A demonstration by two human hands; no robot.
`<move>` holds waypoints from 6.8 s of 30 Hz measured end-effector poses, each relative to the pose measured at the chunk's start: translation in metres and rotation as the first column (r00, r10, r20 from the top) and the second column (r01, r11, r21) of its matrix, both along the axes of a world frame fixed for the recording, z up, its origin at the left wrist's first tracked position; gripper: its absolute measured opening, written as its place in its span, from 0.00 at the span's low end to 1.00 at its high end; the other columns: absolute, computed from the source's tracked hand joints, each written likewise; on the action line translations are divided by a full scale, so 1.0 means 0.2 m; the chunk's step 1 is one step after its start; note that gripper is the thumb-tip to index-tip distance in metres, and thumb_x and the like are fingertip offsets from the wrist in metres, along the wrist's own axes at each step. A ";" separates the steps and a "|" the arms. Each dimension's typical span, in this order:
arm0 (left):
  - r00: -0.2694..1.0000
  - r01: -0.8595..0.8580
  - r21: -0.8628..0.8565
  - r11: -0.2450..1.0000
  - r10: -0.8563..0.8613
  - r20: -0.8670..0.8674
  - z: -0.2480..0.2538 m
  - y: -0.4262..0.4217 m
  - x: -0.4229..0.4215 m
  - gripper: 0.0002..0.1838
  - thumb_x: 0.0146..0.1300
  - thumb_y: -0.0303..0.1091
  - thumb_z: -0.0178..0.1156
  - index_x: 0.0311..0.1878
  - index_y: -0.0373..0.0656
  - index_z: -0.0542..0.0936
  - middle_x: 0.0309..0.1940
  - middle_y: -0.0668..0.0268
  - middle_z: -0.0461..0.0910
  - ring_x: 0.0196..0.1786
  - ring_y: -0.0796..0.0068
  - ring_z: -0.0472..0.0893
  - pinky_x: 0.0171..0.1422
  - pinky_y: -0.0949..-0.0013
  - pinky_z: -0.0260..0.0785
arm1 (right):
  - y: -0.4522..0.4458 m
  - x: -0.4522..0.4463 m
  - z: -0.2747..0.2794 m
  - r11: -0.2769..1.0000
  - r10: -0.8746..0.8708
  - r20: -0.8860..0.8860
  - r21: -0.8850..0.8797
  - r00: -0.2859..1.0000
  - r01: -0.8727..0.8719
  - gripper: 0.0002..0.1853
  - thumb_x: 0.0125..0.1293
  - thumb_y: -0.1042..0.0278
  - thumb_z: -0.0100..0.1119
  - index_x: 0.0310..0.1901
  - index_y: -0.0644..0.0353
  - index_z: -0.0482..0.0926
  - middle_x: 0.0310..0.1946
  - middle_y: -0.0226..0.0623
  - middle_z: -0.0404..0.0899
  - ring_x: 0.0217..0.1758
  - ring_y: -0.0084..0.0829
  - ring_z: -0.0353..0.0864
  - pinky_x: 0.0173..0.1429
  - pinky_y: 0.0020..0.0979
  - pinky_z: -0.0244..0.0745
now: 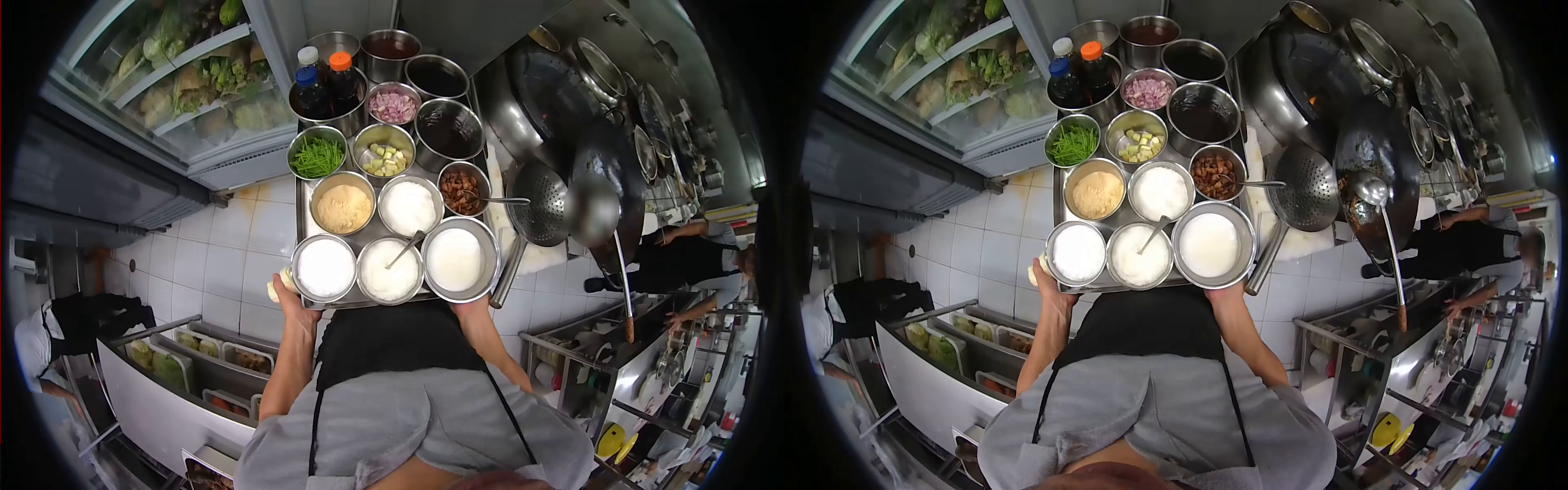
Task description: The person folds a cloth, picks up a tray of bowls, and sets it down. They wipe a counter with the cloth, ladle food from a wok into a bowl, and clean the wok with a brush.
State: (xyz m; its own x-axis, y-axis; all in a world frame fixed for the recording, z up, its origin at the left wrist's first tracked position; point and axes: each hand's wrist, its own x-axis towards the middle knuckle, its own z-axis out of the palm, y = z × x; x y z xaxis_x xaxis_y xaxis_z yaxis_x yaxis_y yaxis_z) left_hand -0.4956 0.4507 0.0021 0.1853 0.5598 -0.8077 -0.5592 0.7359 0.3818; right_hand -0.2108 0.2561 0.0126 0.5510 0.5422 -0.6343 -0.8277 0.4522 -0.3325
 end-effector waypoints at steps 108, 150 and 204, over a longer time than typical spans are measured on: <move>-0.428 -0.107 -0.304 -0.947 0.320 -0.845 -0.71 -2.07 2.93 0.32 0.38 0.43 0.75 0.49 0.36 0.80 0.43 0.48 0.85 0.51 0.50 0.84 0.56 0.56 0.76 | -3.41 1.01 0.05 -0.226 -0.055 0.812 -0.577 0.581 0.785 0.26 0.72 0.47 0.52 0.28 0.63 0.81 0.20 0.48 0.78 0.27 0.47 0.82 0.34 0.41 0.73; -0.172 -0.402 -0.191 -0.896 0.279 -0.945 -0.40 -3.35 2.71 0.30 0.42 0.51 0.73 0.44 0.39 0.81 0.38 0.48 0.85 0.45 0.46 0.84 0.53 0.53 0.76 | -3.89 1.39 -0.02 -0.382 0.387 0.642 -0.541 0.662 0.749 0.18 0.71 0.51 0.53 0.36 0.58 0.79 0.31 0.45 0.84 0.36 0.50 0.83 0.41 0.48 0.77; -0.524 -0.035 0.366 -0.930 -0.294 -0.799 -0.36 -3.50 2.86 0.25 0.55 0.45 0.74 0.49 0.39 0.80 0.42 0.59 0.85 0.44 0.69 0.85 0.50 0.64 0.78 | -4.24 1.17 -0.03 -0.545 -0.138 0.883 -0.445 0.448 0.711 0.16 0.71 0.53 0.53 0.34 0.58 0.78 0.27 0.53 0.81 0.35 0.59 0.80 0.39 0.54 0.72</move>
State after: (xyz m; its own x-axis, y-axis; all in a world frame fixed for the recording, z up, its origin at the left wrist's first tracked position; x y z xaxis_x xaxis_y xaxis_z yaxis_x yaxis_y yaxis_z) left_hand 0.0766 -0.2490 -0.0707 0.5704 -0.7526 -0.3289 -0.0573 -0.4359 0.8982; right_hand 0.0225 -0.5927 0.0071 0.2881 -0.8960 0.3380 -0.2297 -0.4073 -0.8840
